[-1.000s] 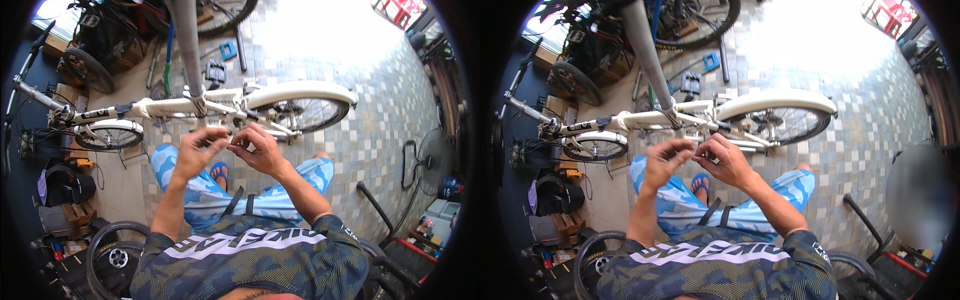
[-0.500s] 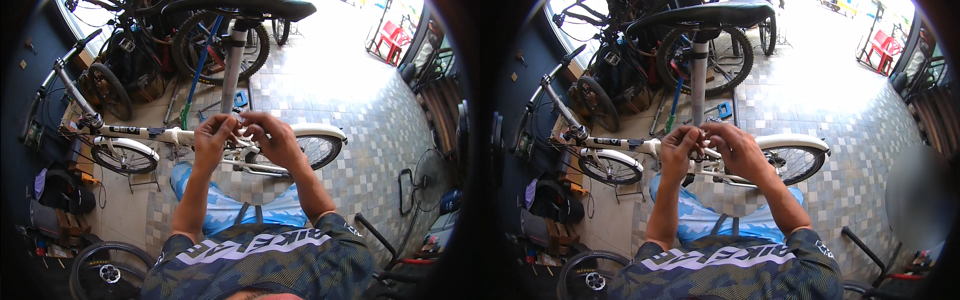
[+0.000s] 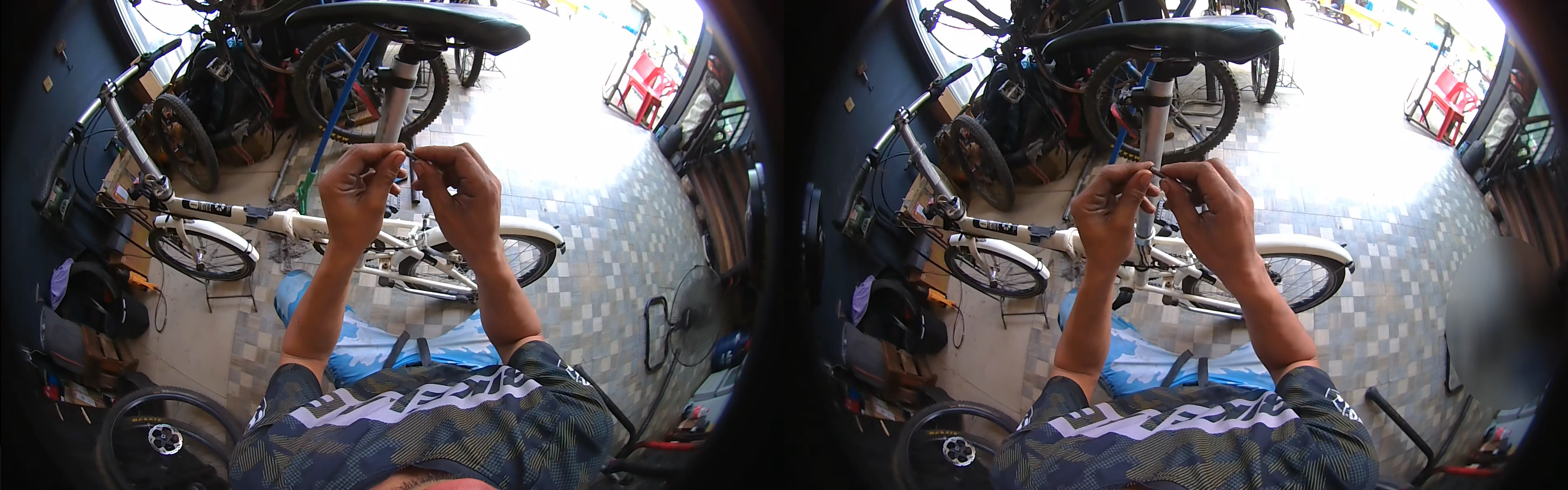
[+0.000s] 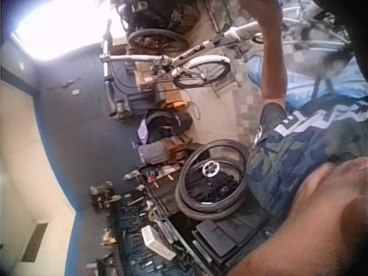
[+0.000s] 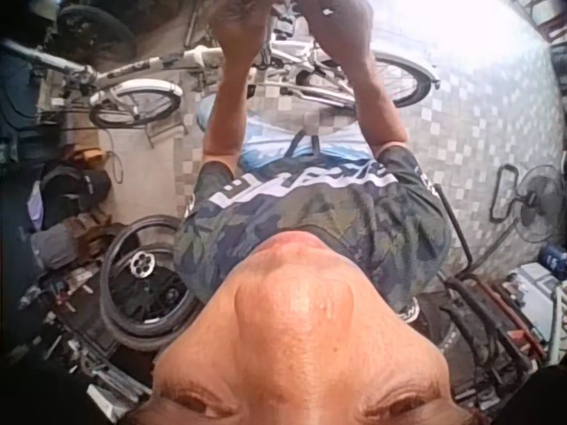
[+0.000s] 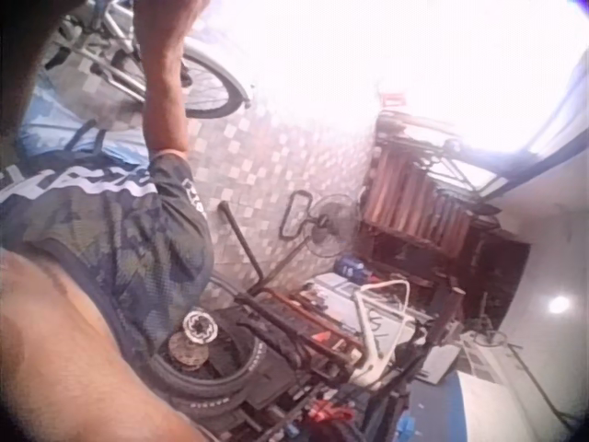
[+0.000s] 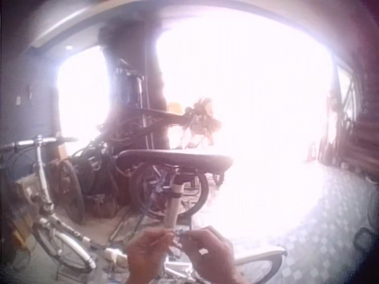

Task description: The person cleans a bicycle seat with a cloth, then installs it onto a bicycle frame by inserting the seat post and tightening the clamp with a screwdriver.

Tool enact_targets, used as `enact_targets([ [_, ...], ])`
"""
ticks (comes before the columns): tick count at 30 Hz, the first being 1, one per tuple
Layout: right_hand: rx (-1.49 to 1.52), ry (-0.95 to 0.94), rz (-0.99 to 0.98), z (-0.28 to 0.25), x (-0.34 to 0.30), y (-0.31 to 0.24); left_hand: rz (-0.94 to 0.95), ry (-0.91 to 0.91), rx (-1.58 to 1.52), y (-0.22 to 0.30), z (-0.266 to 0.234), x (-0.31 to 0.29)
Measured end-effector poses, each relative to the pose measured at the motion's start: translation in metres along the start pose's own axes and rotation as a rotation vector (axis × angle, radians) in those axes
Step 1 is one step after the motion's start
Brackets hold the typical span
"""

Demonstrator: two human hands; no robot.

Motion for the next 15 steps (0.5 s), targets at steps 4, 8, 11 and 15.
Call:
enact_targets([
  [4,-0.135,0.017,-0.112,-0.001,0.000,-0.007,0.041,-0.025,0.024,0.005,0.003,0.000],
  [8,-0.220,0.010,-0.282,-0.005,0.004,-0.008,-0.105,-0.096,-0.119,0.004,0.000,0.007],
  [11,-0.183,0.005,-0.278,-0.010,0.009,-0.012,-0.207,-0.194,-0.205,0.001,-0.004,0.016],
  [15,-0.117,-0.038,-0.273,-0.016,0.015,-0.011,-0.347,-0.340,-0.294,0.000,-0.006,0.028],
])
Point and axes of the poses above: each hand's wrist, its own x-axis towards the middle knuckle, its own z-axis out of the palm, y = z × x, the point moved 3 cm from there along x, towards the middle knuckle, and after that the axes turned 14 degrees about -z, right-handed, at the moved point
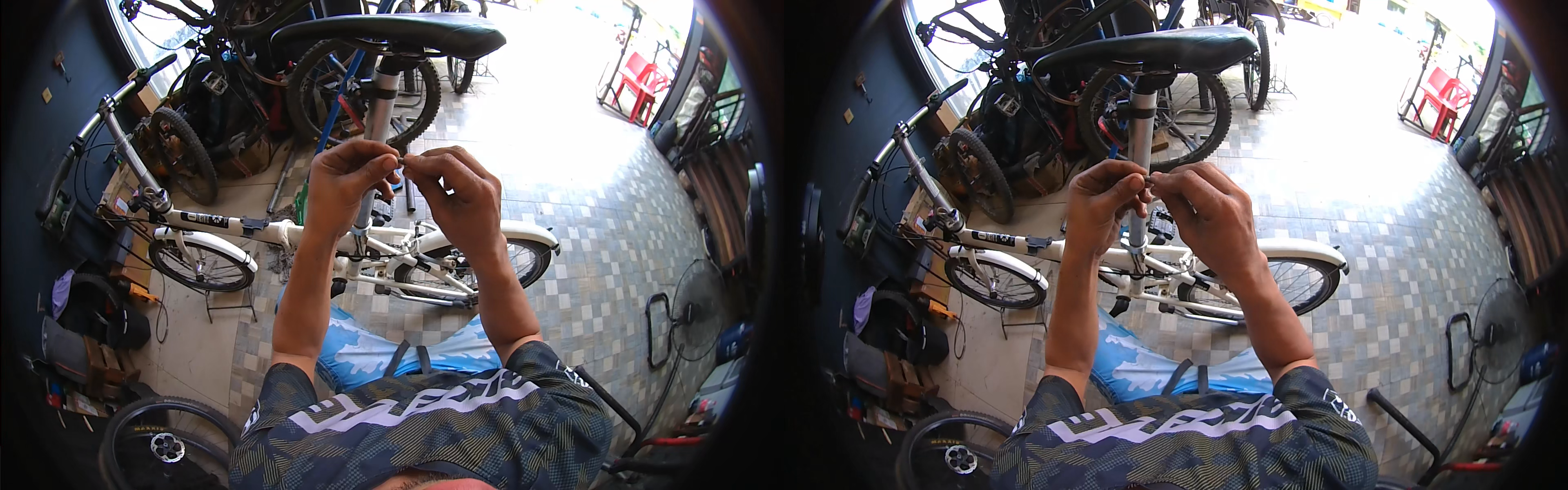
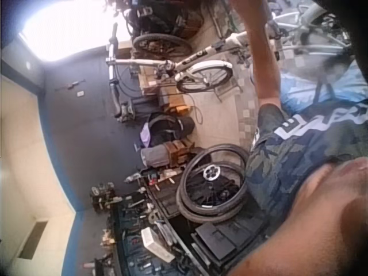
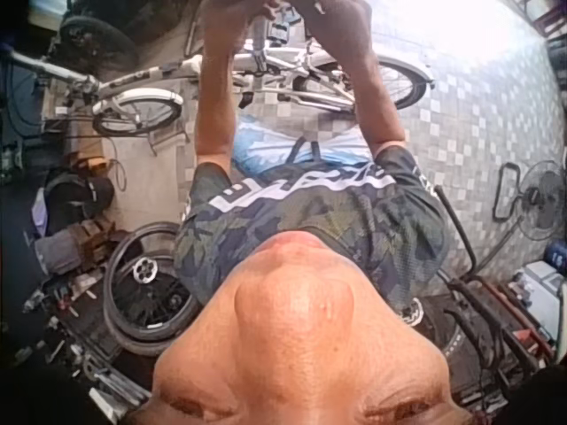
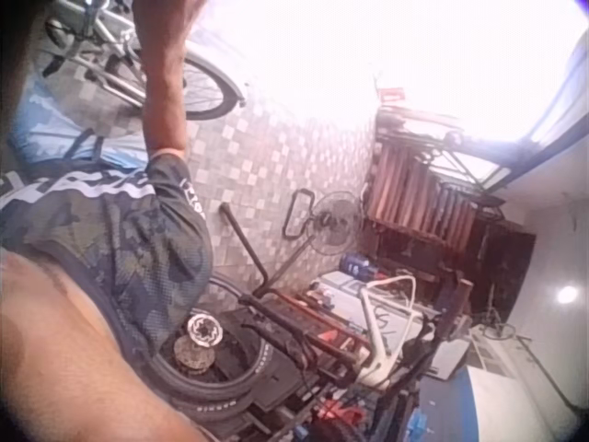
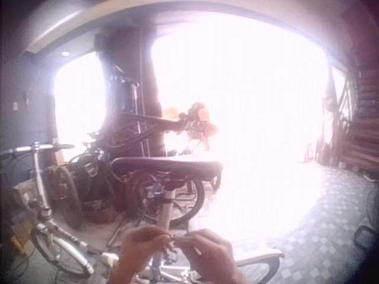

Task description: The person cleans a bicycle seat with a cloth, then installs it onto a bicycle frame by inserting the seat post and tightening the clamp with a screwdriver.

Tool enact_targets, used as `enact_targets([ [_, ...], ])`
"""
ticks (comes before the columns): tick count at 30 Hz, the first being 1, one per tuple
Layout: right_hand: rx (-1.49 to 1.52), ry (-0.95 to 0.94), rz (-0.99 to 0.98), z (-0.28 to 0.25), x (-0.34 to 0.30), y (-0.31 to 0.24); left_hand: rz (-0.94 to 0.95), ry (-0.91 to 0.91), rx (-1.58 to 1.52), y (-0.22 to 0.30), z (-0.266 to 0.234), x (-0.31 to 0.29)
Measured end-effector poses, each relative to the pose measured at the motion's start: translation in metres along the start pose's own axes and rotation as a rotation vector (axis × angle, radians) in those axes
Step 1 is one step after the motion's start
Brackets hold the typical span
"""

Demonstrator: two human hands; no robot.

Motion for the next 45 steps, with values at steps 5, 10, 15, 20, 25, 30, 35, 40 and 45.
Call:
enact_targets([
  [5,0.132,0.076,0.214,-0.001,0.004,-0.008,0.003,-0.059,0.103,0.013,0.007,-0.003],
  [10,0.255,0.050,0.313,0.000,-0.002,-0.012,0.060,-0.069,0.162,0.024,0.013,-0.008],
  [15,0.424,0.262,0.298,0.008,-0.024,0.014,0.082,0.024,0.181,0.030,0.017,-0.003],
  [20,0.431,0.438,0.386,0.019,-0.042,0.034,0.136,0.113,0.380,0.025,0.032,-0.005],
  [25,0.453,0.459,0.346,0.032,-0.043,0.043,0.347,0.200,0.738,0.037,0.039,-0.003],
  [30,0.542,0.496,0.339,0.041,-0.043,0.040,0.311,0.129,0.691,0.031,0.037,0.006],
  [35,0.517,0.495,0.331,0.038,-0.043,0.039,0.297,0.078,0.624,0.026,0.038,0.007],
  [40,0.586,0.523,0.346,0.028,-0.037,0.038,0.511,0.173,0.782,0.041,0.044,-0.001],
  [45,0.685,0.622,0.343,0.022,-0.027,0.051,0.723,0.469,0.661,0.062,0.003,0.008],
])
Point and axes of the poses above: each hand's wrist, its own x-axis towards the middle knuckle, its own z-axis out of the palm, y = z × x, the point moved 3 cm from there along x, towards the middle knuckle, and after that the axes turned 14 degrees about -z, right-handed, at the moved point
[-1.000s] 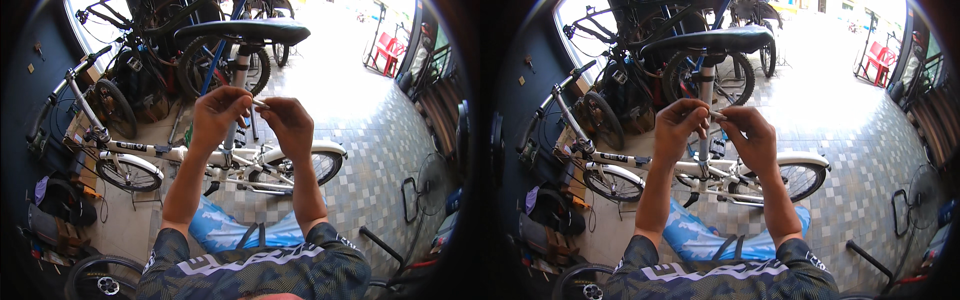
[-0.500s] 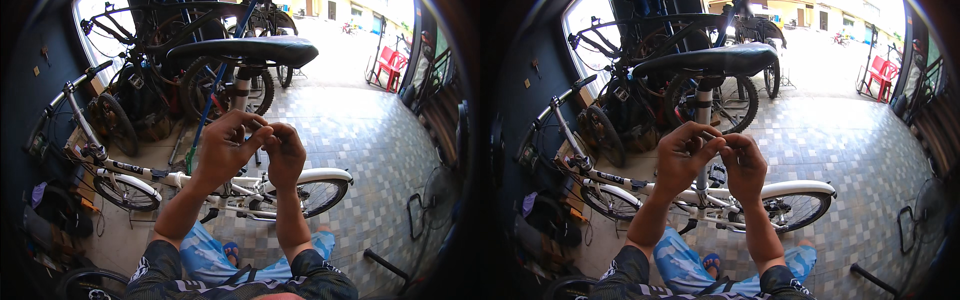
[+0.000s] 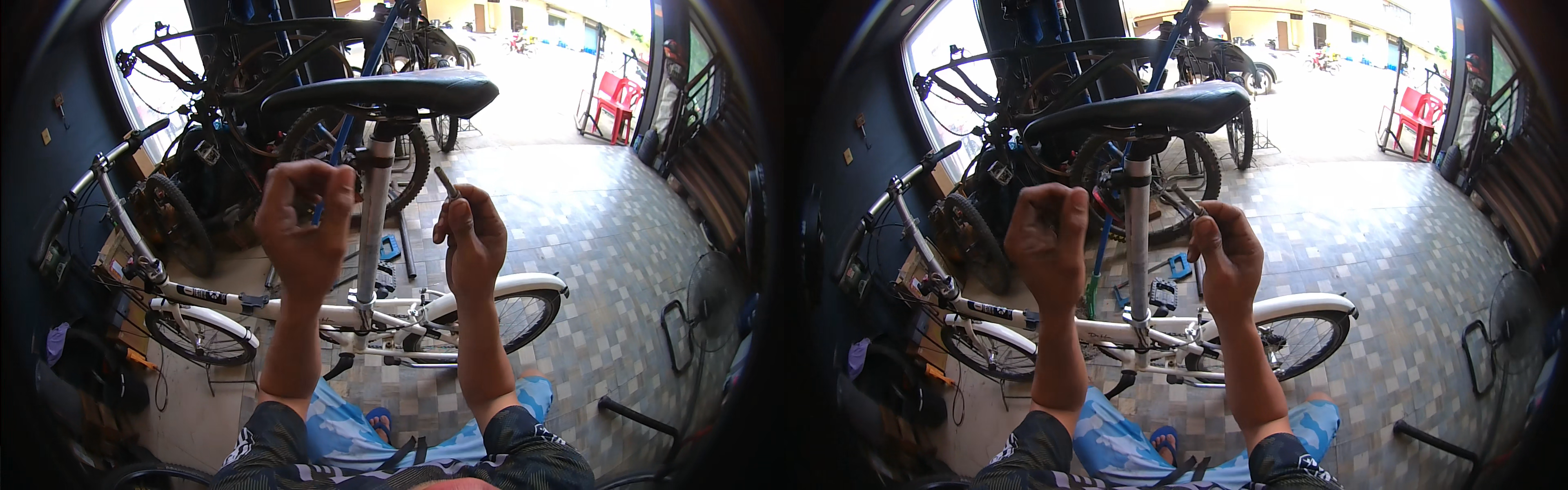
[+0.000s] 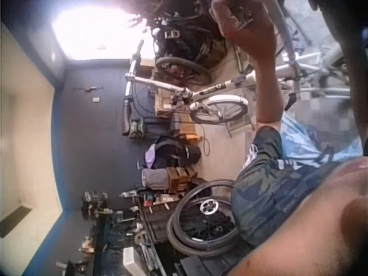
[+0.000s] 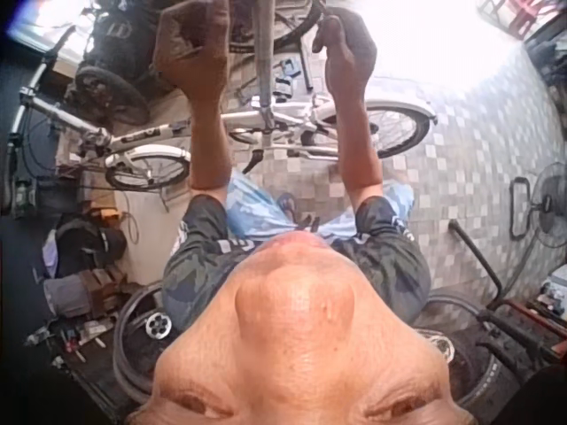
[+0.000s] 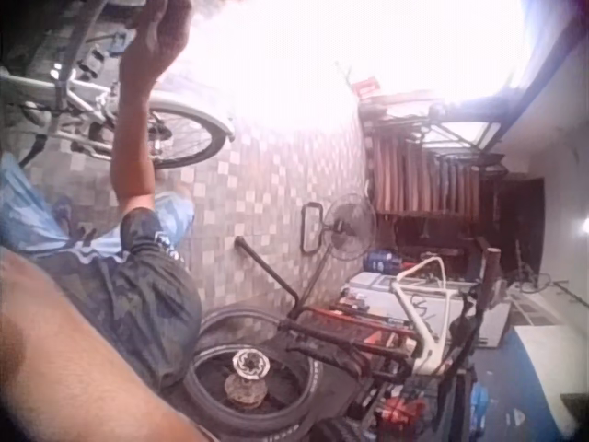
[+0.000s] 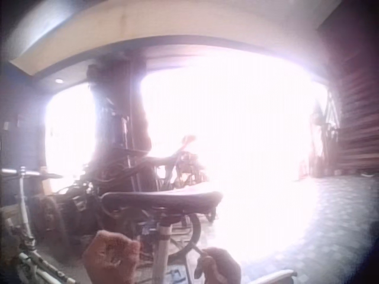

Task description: The person cleans a bicycle seat with a cloth, then installs it onto a bicycle frame by inserting the seat post and tightening the clamp with a screwdriver.

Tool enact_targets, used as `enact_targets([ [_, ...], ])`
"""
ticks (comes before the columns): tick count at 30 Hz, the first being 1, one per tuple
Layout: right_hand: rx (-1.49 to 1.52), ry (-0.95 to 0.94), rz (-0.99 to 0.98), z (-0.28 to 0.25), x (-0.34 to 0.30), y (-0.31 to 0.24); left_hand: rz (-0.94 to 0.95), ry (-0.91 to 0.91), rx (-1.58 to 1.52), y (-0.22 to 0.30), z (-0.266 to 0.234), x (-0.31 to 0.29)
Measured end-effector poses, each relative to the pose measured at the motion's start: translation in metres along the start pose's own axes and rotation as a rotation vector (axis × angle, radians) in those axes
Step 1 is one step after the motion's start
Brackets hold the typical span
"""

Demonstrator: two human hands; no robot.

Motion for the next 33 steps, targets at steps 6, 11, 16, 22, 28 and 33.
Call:
enact_targets([
  [6,0.139,0.164,0.205,-0.001,0.014,0.051,-0.152,-0.120,0.109,-0.043,-0.003,0.047],
  [11,0.241,0.224,0.317,0.005,0.020,0.083,-0.090,-0.370,-0.141,-0.066,0.020,0.069],
  [16,0.357,0.191,0.289,0.014,0.016,0.095,-0.083,-0.559,-0.288,-0.080,0.027,0.083],
  [22,0.390,0.186,0.279,0.014,0.016,0.100,-0.130,-0.650,-0.382,-0.073,0.037,0.085],
  [28,0.376,0.204,0.266,0.023,0.018,0.099,-0.138,-0.670,-0.285,-0.079,0.041,0.090],
  [33,0.401,0.219,0.268,0.026,0.020,0.097,-0.172,-0.661,-0.286,-0.069,0.043,0.091],
])
Point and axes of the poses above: each hand's wrist, its own x-axis towards the middle knuckle, its own z-axis out of the palm, y = z × x, the point moved 3 cm from there along x, towards the middle knuckle, and after that the axes turned 14 degrees about -z, right-handed, at the moved point
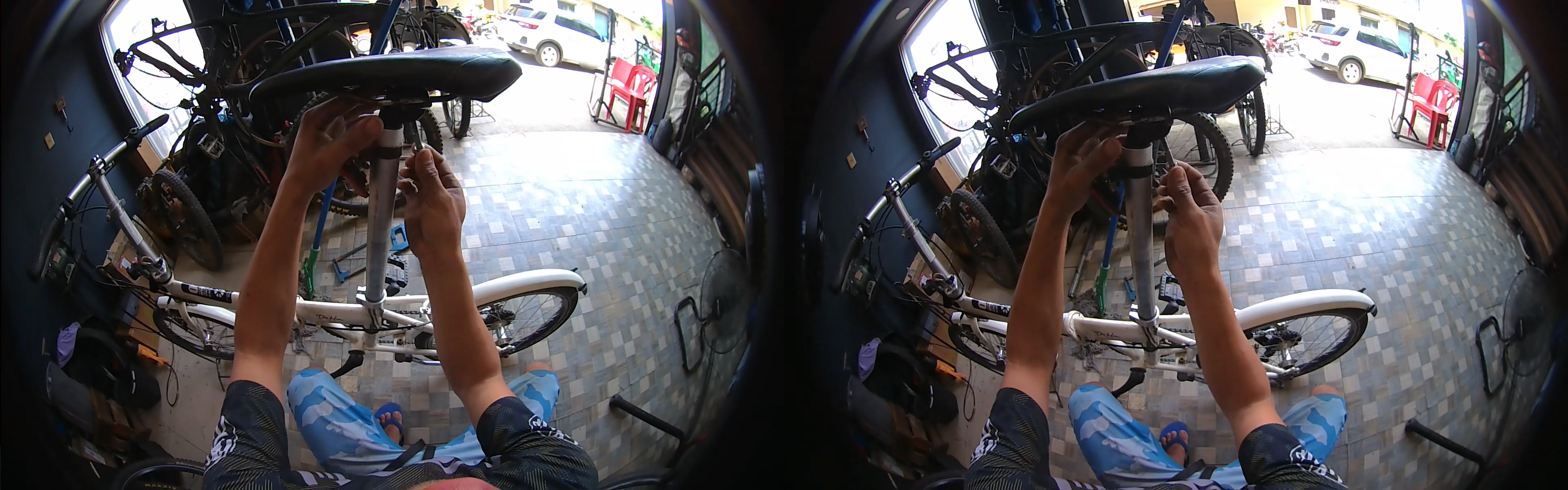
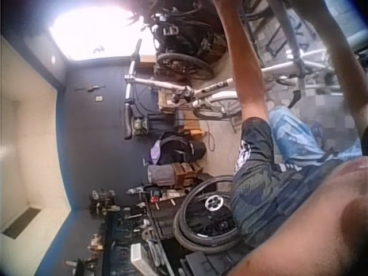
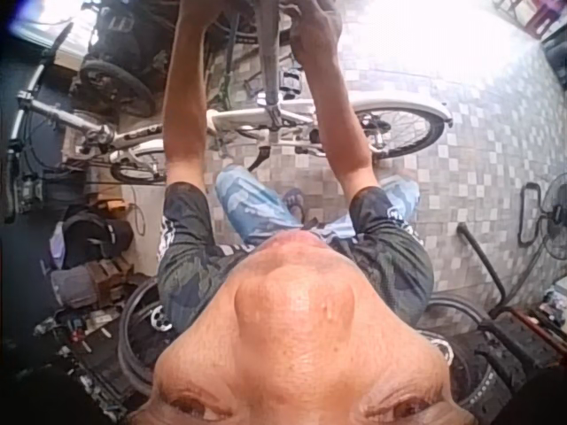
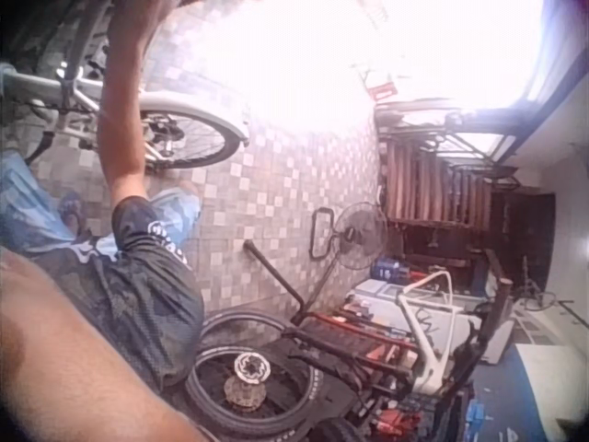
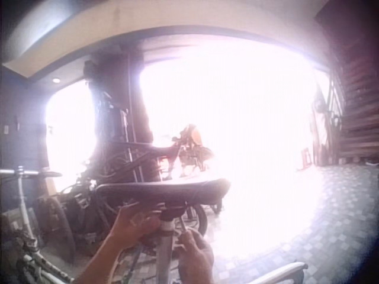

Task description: The person cleans a bicycle seat with a cloth, then installs it onto a bicycle frame by inserting the seat post and tightening the clamp with a screwdriver.

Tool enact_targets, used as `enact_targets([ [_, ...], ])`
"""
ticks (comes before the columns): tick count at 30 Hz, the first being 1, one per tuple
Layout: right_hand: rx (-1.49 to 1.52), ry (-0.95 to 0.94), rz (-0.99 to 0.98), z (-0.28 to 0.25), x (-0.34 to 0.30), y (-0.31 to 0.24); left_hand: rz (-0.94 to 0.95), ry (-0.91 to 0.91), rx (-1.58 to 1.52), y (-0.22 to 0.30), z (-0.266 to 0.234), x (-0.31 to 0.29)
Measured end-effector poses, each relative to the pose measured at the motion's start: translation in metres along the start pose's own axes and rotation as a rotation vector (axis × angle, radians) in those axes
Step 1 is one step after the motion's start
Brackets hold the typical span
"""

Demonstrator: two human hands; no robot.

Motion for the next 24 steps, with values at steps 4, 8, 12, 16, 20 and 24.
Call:
enact_targets([
  [4,0.026,-0.002,-0.007,0.001,-0.003,0.002,0.004,0.093,0.041,0.001,0.002,0.002],
  [8,0.057,-0.026,0.004,0.002,-0.003,0.003,0.030,0.233,0.106,-0.001,0.002,0.007],
  [12,0.055,-0.006,0.004,0.007,-0.006,0.002,0.001,0.257,0.005,-0.002,0.002,0.011],
  [16,-0.010,-0.030,-0.001,0.009,-0.004,0.004,0.004,0.273,-0.061,0.000,0.007,0.012],
  [20,-0.125,-0.068,0.015,0.006,0.000,0.007,0.003,0.261,-0.066,0.001,0.005,0.012],
  [24,-0.082,-0.041,-0.003,0.005,-0.001,0.005,0.014,0.211,-0.182,0.002,0.007,0.012],
])
Point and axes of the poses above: each hand's wrist, its own x-axis towards the middle knuckle, its own z-axis out of the palm, y = z × x, the point moved 3 cm from there along x, towards the middle knuckle, and after that the axes turned 14 degrees about -z, right-handed, at the moved point
